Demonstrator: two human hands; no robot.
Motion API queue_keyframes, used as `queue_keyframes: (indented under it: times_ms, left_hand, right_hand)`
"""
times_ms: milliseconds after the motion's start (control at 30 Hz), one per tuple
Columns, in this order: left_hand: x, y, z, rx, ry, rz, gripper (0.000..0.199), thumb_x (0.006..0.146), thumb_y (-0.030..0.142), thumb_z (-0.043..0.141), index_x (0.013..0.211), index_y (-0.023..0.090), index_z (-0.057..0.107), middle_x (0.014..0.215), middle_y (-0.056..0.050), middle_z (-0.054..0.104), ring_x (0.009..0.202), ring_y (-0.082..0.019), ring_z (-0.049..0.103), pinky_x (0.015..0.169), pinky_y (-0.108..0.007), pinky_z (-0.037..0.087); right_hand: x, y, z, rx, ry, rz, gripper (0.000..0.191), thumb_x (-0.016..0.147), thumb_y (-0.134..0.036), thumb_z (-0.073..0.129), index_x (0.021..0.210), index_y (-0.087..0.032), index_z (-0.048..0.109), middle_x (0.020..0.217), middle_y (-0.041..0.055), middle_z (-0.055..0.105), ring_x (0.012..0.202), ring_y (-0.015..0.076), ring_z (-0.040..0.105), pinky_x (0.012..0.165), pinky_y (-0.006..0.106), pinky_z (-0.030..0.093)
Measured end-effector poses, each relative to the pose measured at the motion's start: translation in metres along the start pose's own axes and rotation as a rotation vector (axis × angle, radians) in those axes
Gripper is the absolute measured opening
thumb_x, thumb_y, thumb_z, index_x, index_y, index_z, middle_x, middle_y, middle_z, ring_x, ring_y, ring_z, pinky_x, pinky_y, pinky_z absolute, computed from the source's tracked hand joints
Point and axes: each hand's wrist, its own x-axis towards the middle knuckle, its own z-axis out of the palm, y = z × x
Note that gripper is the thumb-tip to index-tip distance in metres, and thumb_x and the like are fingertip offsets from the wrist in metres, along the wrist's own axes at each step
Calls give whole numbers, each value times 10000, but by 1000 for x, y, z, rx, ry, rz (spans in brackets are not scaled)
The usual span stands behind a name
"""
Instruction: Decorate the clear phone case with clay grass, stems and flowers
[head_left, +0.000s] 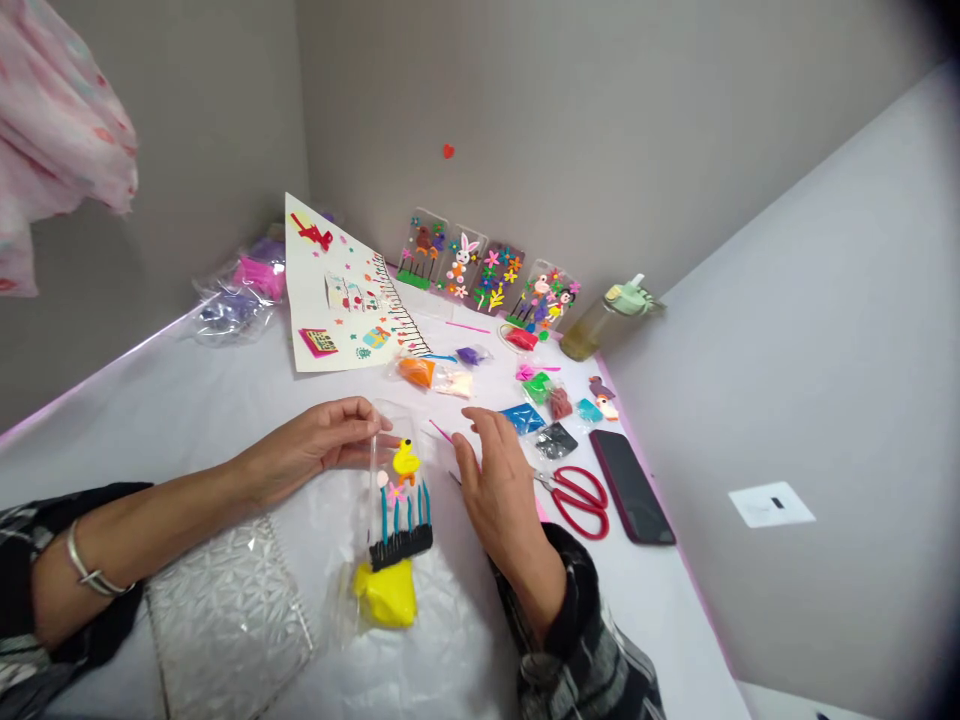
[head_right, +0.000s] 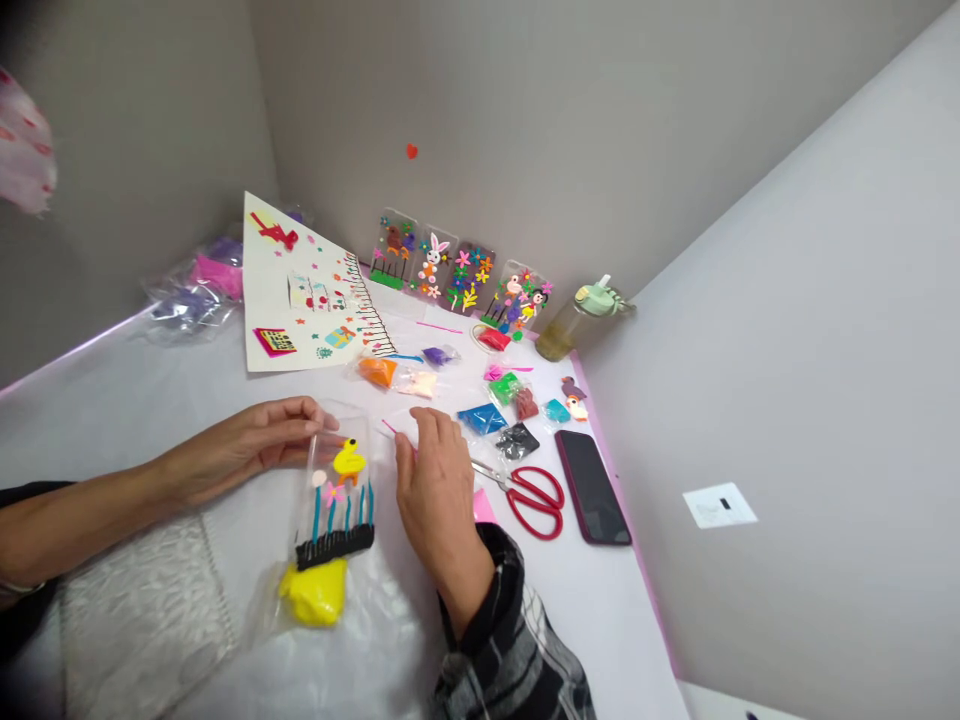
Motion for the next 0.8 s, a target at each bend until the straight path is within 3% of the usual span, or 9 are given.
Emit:
queue_keyframes:
  times_ms: [133, 233, 333, 433, 567, 667, 800]
  left_hand:
    - [-2, 6, 1, -74, 32, 14, 390, 834, 482, 1039, 883, 214, 760, 1216, -70, 848, 1133, -253, 841, 989, -332, 726]
    - [-5, 14, 1, -115, 40, 43, 390, 817, 488, 1054, 895, 228, 774, 1178, -51, 853, 1151, -241, 829, 994, -298, 717]
    - [-9, 18, 5, -137, 24, 60, 378, 812, 485, 1061, 899, 242, 786, 1137, -33, 856, 1118, -221, 826, 973, -270, 711]
    - [-15, 19, 10, -140, 3, 71, 399, 802, 540, 1058, 935, 248, 821, 1115, -37, 855, 1112, -208, 812, 947, -223, 688]
    - [-24, 16, 19, -116, -28, 54, 458, 838, 604, 1016, 1088, 262, 843, 1111, -25, 832, 1042, -188, 792, 873, -200, 663]
    - [-29, 13, 25, -54, -98, 32, 488, 892, 562, 983, 1248, 295, 783, 1179, -26, 831, 1086, -232, 798, 920, -290, 657]
    - [-36, 12, 30, 57, -77, 19, 544, 938, 479, 922, 1395, 305, 683, 1396, -61, 801, 1291, -308, 760, 1142, -435, 573]
  right_hand:
    - [-2, 3, 3, 206, -217, 99, 362, 1095, -441, 605, 1318, -200, 758, 1196, 158, 822, 960, 291, 742, 945, 466, 599]
    - [0, 3, 4, 411, -401, 166, 362, 1066, -529, 681, 1220, -227, 808, 936, 65, 831, 714, 204, 668, 693, 334, 558]
    - [0, 0, 7, 586, -504, 218, 382, 953, -595, 830, 1062, -229, 835, 866, 40, 818, 649, 160, 589, 624, 284, 495]
    - [-2, -4, 10, 711, -514, 247, 384, 880, -591, 924, 939, -223, 828, 795, 26, 796, 678, 155, 585, 666, 272, 497]
    - [-4, -7, 11, 822, -430, 269, 319, 910, -536, 930, 942, -236, 829, 841, 12, 804, 723, 147, 607, 732, 264, 517]
    - [-4, -7, 12, 872, -371, 281, 283, 921, -510, 939, 962, -250, 835, 840, -8, 794, 723, 142, 621, 753, 262, 530]
    - [-7, -7, 14, 903, -337, 294, 274, 900, -495, 973, 967, -259, 851, 855, -15, 799, 725, 137, 635, 750, 256, 532]
